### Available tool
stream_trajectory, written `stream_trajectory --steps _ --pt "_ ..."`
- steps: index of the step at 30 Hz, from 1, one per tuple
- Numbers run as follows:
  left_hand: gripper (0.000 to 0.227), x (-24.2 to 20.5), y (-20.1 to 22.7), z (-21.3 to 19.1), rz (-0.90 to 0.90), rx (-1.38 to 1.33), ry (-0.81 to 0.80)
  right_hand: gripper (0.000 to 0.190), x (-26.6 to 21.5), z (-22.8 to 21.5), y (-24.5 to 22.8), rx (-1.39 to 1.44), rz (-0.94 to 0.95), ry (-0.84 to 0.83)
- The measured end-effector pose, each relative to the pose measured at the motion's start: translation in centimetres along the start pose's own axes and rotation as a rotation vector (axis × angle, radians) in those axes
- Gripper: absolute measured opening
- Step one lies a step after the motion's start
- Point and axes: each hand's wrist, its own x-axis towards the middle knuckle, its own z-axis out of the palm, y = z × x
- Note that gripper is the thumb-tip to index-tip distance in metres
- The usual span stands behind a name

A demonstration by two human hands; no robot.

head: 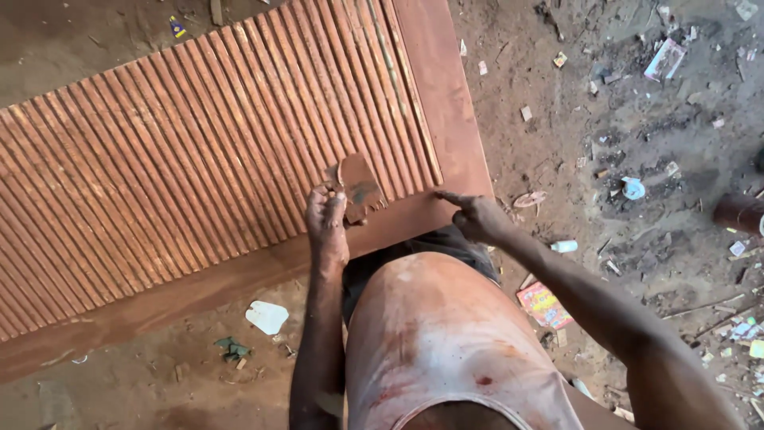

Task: The person applies a liquid finish to a slatted wooden panel using a small block, then dips the block into a container of finish to reload it.

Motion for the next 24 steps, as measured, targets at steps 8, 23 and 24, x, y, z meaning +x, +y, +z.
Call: stream_trajectory --steps 8,23,24 --pt "0.026 -1.2 2.4 2.0 -0.246 -0.065 -0.085 0.069 1.7 -3.2 -7.6 0.091 -0.743 0.056" --pt "0.013 -0.5 1.7 -4.8 0.084 -0.01 0.092 0.072 22.5 -8.5 -1.7 0.365 -0.105 -0.023" --pt "0.011 -0.6 0.5 -5.7 0.146 0.023 0.112 0.076 25.8 -10.0 -2.6 0.346 -0.099 0.007"
